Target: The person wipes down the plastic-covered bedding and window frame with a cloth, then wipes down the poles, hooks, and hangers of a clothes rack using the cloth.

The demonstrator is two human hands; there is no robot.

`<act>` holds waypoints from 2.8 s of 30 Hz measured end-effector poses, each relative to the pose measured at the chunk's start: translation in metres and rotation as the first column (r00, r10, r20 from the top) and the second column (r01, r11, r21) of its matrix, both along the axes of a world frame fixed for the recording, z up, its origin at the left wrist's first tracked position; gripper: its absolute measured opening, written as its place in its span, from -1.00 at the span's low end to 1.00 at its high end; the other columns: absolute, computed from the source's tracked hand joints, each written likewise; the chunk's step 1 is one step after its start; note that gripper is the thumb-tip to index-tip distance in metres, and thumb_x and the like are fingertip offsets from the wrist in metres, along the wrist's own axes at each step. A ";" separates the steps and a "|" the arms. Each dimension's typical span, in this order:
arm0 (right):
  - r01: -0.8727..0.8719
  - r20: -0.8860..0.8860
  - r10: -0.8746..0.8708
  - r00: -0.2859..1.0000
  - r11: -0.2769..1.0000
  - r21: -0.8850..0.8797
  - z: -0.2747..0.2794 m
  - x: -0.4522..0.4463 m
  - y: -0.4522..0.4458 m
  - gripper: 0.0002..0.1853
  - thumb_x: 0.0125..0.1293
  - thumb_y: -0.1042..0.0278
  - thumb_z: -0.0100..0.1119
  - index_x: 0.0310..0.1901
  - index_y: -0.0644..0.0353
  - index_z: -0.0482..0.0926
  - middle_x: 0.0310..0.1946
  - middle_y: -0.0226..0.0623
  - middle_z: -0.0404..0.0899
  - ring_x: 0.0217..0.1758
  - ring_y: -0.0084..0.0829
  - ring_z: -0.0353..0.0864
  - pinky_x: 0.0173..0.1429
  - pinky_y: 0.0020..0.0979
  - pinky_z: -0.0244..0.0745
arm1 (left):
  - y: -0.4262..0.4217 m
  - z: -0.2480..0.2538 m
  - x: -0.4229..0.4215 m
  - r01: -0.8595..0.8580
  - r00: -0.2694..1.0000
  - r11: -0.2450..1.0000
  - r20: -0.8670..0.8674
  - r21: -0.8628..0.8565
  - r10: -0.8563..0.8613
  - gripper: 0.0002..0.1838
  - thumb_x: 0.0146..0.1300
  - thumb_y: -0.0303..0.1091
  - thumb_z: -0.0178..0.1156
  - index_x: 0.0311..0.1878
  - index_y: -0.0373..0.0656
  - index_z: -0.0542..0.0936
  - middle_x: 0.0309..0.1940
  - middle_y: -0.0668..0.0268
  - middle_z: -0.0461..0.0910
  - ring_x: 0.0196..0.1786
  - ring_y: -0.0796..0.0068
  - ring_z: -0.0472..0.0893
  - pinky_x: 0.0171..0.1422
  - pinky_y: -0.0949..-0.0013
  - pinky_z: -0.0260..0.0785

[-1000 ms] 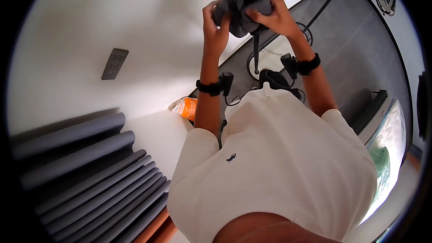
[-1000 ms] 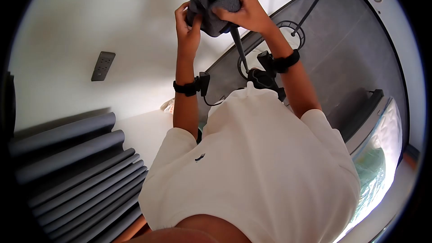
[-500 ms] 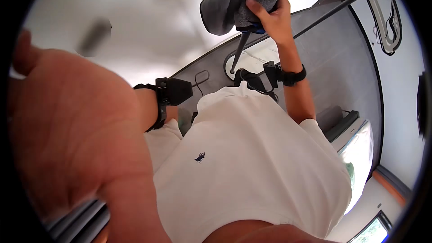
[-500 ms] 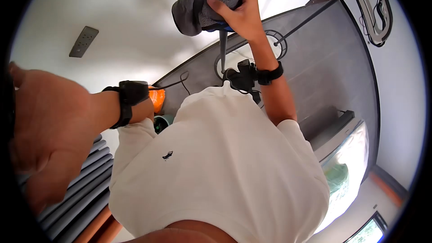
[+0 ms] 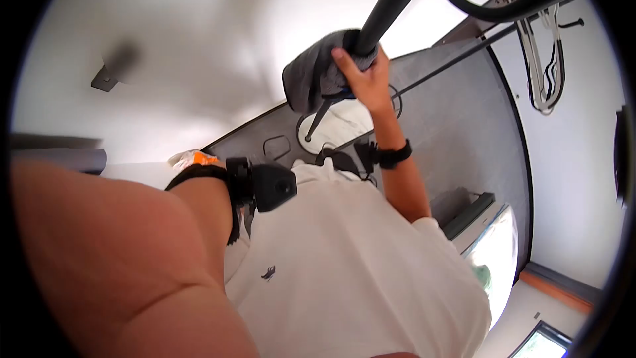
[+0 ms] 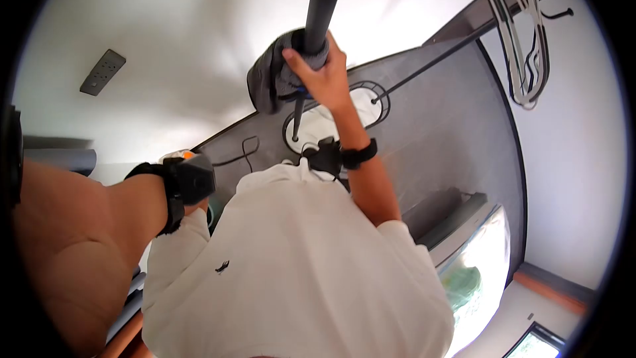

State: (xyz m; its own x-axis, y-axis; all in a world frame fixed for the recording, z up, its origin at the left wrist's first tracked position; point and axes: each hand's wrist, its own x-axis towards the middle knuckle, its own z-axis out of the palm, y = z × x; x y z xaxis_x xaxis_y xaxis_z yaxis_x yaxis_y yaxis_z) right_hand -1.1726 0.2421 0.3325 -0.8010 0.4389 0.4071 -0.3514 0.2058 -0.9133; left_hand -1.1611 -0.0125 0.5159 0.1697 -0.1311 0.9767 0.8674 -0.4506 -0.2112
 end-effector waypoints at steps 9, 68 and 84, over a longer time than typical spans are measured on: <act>0.004 -0.207 -0.002 0.978 1.000 0.009 0.108 -0.008 -0.004 -0.64 0.14 0.23 0.47 -0.29 0.28 0.48 -0.45 -0.41 0.54 -0.37 -0.63 0.48 -0.21 -0.52 0.45 | 0.024 0.008 0.008 0.031 0.999 0.999 0.008 0.024 -0.031 -0.58 0.31 -0.13 0.09 0.14 -0.15 0.37 0.12 0.01 0.39 0.16 0.04 0.40 0.19 0.10 0.26; 0.812 -0.137 -0.800 0.584 0.576 0.100 0.016 0.049 -0.054 -0.75 0.41 0.25 0.09 -0.09 0.29 0.45 -0.37 -0.25 0.58 -0.29 -0.50 0.54 -0.15 -0.40 0.46 | 0.130 -0.158 -0.095 0.719 0.685 0.203 0.727 -0.665 -0.042 -0.22 0.06 -0.28 0.47 0.26 -0.23 0.23 0.06 0.14 0.41 0.07 0.32 0.50 0.13 0.31 0.44; 0.232 0.348 -0.181 0.920 0.966 -0.110 0.036 0.121 -0.040 -0.17 -0.07 0.36 0.55 0.28 0.20 0.33 0.09 -0.28 0.49 0.24 -0.34 0.41 0.41 -0.27 0.21 | 0.158 -0.159 -0.109 0.625 0.728 -0.336 0.682 -0.705 -0.076 -0.20 0.05 -0.32 0.47 0.30 -0.33 0.26 0.08 0.06 0.50 0.11 0.28 0.55 0.20 0.30 0.42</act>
